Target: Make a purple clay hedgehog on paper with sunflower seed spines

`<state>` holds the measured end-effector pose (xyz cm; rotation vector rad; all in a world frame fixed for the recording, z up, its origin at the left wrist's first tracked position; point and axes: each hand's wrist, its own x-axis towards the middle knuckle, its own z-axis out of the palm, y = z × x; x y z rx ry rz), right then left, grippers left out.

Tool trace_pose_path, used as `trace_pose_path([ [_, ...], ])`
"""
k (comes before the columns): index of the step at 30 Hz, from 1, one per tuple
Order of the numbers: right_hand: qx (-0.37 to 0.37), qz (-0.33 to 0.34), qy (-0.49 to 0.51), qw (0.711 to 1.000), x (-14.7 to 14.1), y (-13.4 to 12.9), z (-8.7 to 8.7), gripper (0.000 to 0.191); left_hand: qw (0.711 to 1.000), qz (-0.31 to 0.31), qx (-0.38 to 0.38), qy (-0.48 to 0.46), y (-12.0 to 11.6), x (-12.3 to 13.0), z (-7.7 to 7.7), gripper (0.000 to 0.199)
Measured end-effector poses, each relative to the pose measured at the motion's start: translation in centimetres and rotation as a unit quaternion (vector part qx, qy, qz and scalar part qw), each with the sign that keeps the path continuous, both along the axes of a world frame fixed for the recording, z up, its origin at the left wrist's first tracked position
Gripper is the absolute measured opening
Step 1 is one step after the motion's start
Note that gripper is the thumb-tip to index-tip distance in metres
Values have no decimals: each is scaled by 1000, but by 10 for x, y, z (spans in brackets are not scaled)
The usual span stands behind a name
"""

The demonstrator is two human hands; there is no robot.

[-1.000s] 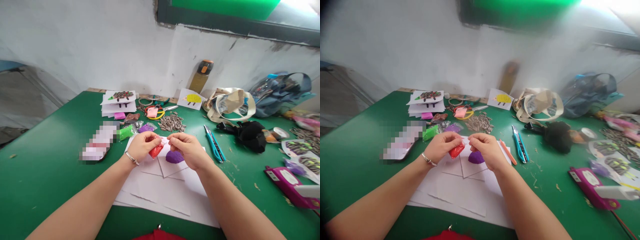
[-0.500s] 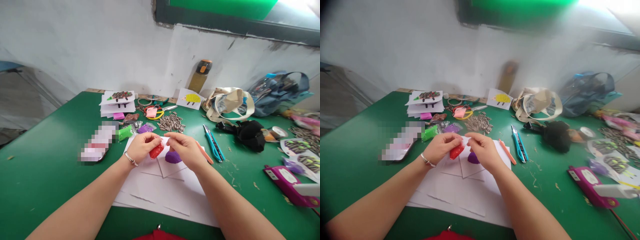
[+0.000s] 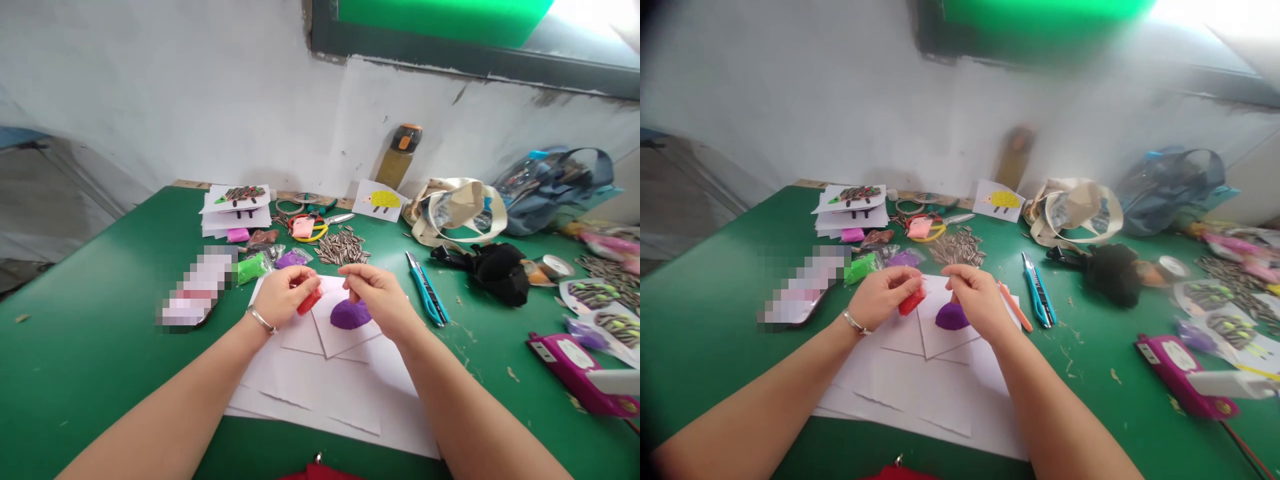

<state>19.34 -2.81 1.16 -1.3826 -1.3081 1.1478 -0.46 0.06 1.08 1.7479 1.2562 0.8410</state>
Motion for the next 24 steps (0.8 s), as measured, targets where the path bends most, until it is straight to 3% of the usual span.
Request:
trace_pose_path([
  [3,8,0,-22,1000,2,1,-5,22,975,28,177,133,4,-3,-10,32],
  [6,7,13,-26,1000,1,0,-3,23,927,19,328,180,0,-3,-12,39],
  [8,8,3,-13,1000,3,0,2,24,908,-23,377,181,-6,-1,-9,34],
  [11,20,-32,23,999,9,0,11,17,899,-157,345,220,-17,6,-1,36],
  [13,34,-50,40,997,13,0,15,21,893,-207,298,267,-22,10,2,44],
  [17,48,-56,65,995,17,0,17,27,871,-231,234,364,-22,14,1,60],
  [22,24,-42,95,994,14,1,13,17,863,-244,203,392,-15,9,-1,54],
  [24,-1,-42,126,991,12,1,14,25,864,-248,199,391,-10,5,-1,51],
])
